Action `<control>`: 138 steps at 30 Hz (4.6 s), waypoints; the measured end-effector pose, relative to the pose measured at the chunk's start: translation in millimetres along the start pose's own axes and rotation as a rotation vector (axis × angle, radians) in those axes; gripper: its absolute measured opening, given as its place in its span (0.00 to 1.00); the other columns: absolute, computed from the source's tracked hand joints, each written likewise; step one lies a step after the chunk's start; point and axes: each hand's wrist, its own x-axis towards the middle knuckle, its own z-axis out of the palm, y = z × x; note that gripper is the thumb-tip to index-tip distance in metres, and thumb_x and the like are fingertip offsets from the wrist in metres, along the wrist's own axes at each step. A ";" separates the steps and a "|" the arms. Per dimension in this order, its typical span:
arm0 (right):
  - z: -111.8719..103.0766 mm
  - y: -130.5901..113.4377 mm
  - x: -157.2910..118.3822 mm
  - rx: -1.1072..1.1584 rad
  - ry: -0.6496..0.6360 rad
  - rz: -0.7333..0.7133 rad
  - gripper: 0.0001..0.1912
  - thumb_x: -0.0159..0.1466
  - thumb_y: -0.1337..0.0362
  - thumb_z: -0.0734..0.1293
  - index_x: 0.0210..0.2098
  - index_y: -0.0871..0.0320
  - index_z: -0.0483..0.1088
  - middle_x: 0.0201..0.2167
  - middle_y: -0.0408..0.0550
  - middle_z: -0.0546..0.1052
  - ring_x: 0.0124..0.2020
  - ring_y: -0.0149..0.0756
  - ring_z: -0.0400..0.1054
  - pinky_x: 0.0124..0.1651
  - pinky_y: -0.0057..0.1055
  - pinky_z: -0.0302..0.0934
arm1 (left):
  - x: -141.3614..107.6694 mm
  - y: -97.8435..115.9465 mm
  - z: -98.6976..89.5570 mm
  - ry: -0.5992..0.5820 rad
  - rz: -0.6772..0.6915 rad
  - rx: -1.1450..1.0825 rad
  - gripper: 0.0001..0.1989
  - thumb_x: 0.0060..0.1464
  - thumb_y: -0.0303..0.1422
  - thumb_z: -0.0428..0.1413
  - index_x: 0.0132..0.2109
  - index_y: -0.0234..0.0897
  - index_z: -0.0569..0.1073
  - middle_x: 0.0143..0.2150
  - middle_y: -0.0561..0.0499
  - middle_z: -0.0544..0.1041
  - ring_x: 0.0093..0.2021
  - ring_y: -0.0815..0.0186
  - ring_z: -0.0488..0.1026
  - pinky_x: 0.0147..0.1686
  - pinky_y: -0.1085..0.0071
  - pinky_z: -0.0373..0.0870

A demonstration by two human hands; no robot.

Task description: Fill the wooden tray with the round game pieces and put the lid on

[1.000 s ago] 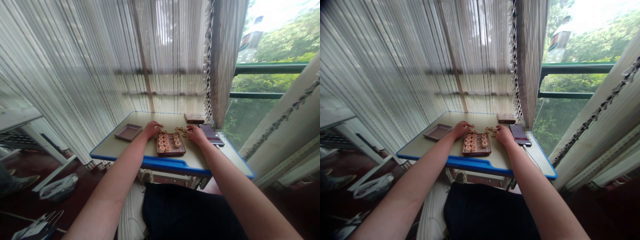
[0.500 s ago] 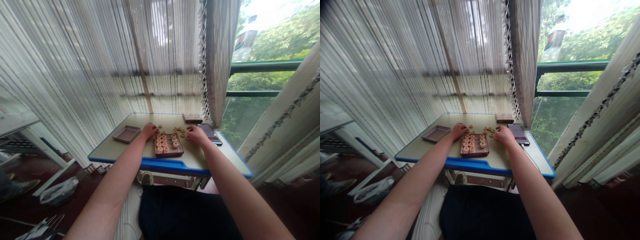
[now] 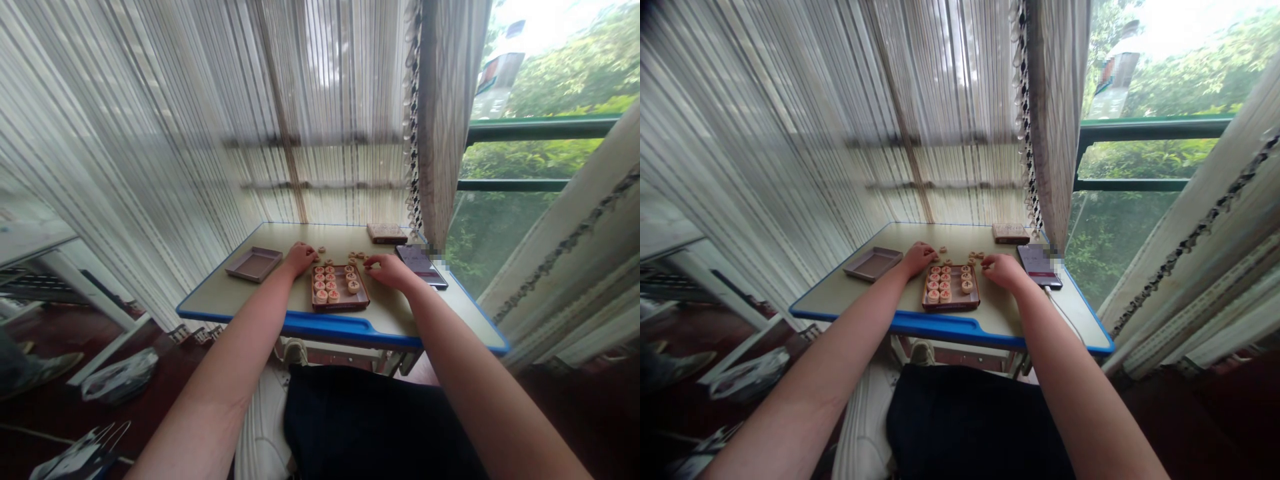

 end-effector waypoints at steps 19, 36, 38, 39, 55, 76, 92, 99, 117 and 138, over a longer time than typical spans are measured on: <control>-35.5 -60.4 -39.1 0.244 -0.389 -0.487 0.14 0.51 0.60 0.69 0.38 0.55 0.74 0.35 0.44 0.74 0.36 0.34 0.67 0.40 0.29 0.59 | -1.9 1.6 0.5 0.016 -0.028 0.019 0.12 0.50 0.35 0.51 0.36 0.35 0.78 0.38 0.45 0.72 0.45 0.63 0.68 0.48 0.69 0.64; -26.9 -57.4 -34.9 0.109 -0.334 -0.519 0.11 0.56 0.56 0.66 0.36 0.50 0.77 0.38 0.48 0.70 0.44 0.39 0.59 0.51 0.37 0.51 | -1.0 -0.2 0.3 0.008 -0.011 0.025 0.13 0.51 0.35 0.51 0.36 0.35 0.77 0.37 0.45 0.72 0.44 0.63 0.68 0.48 0.68 0.64; -26.2 -58.1 -34.9 0.109 -0.352 -0.539 0.11 0.56 0.56 0.66 0.36 0.51 0.77 0.37 0.48 0.71 0.42 0.38 0.60 0.52 0.38 0.50 | -1.5 0.0 -0.5 -0.001 -0.006 0.019 0.13 0.51 0.35 0.50 0.36 0.35 0.77 0.36 0.46 0.73 0.45 0.62 0.68 0.47 0.68 0.64; -26.0 -58.3 -35.0 0.109 -0.359 -0.547 0.11 0.57 0.57 0.66 0.36 0.51 0.77 0.36 0.48 0.71 0.41 0.37 0.60 0.52 0.38 0.50 | -1.7 0.2 -0.8 -0.007 -0.005 0.015 0.13 0.51 0.35 0.50 0.36 0.35 0.77 0.35 0.46 0.73 0.45 0.62 0.68 0.47 0.67 0.64; -29.5 -59.2 -37.7 0.064 -0.295 -0.564 0.08 0.56 0.61 0.65 0.30 0.48 0.78 0.41 0.45 0.74 0.45 0.43 0.55 0.51 0.41 0.51 | -2.2 -0.3 -0.4 0.003 -0.005 0.017 0.12 0.50 0.35 0.51 0.35 0.35 0.77 0.37 0.46 0.72 0.44 0.63 0.68 0.47 0.68 0.64; -40.7 -52.4 -38.4 0.113 -0.255 -0.498 0.08 0.55 0.63 0.65 0.28 0.52 0.78 0.38 0.48 0.73 0.45 0.42 0.58 0.53 0.41 0.51 | -2.1 0.9 -1.2 -0.007 -0.021 0.004 0.13 0.51 0.35 0.50 0.36 0.34 0.77 0.37 0.45 0.72 0.45 0.62 0.67 0.47 0.68 0.64; -12.6 8.0 -3.8 -0.094 -0.039 0.298 0.16 0.50 0.65 0.64 0.38 0.57 0.75 0.37 0.52 0.77 0.39 0.42 0.70 0.40 0.29 0.60 | -1.7 -0.6 -0.3 0.017 -0.010 0.017 0.15 0.52 0.37 0.50 0.38 0.36 0.78 0.37 0.45 0.73 0.45 0.62 0.68 0.48 0.68 0.64; 0.7 10.3 5.4 -0.070 0.140 0.204 0.20 0.53 0.68 0.62 0.46 0.59 0.71 0.41 0.52 0.75 0.42 0.41 0.68 0.45 0.31 0.59 | -1.3 0.3 -0.8 0.011 -0.030 0.039 0.15 0.52 0.36 0.50 0.39 0.35 0.78 0.38 0.44 0.73 0.45 0.62 0.68 0.48 0.69 0.64; 12.4 -2.1 6.3 -0.136 0.135 -0.087 0.11 0.56 0.59 0.63 0.32 0.54 0.76 0.33 0.47 0.78 0.42 0.41 0.64 0.44 0.33 0.57 | -2.1 0.0 0.8 0.040 -0.014 -0.029 0.12 0.51 0.34 0.51 0.37 0.34 0.77 0.38 0.46 0.74 0.39 0.65 0.71 0.43 0.71 0.67; 9.9 -0.6 1.5 -0.111 0.130 -0.034 0.15 0.53 0.54 0.66 0.35 0.54 0.75 0.33 0.48 0.77 0.42 0.44 0.63 0.43 0.35 0.58 | -6.4 3.7 -0.7 0.071 -0.053 -0.095 0.12 0.50 0.32 0.51 0.41 0.35 0.75 0.41 0.45 0.72 0.39 0.65 0.71 0.43 0.70 0.67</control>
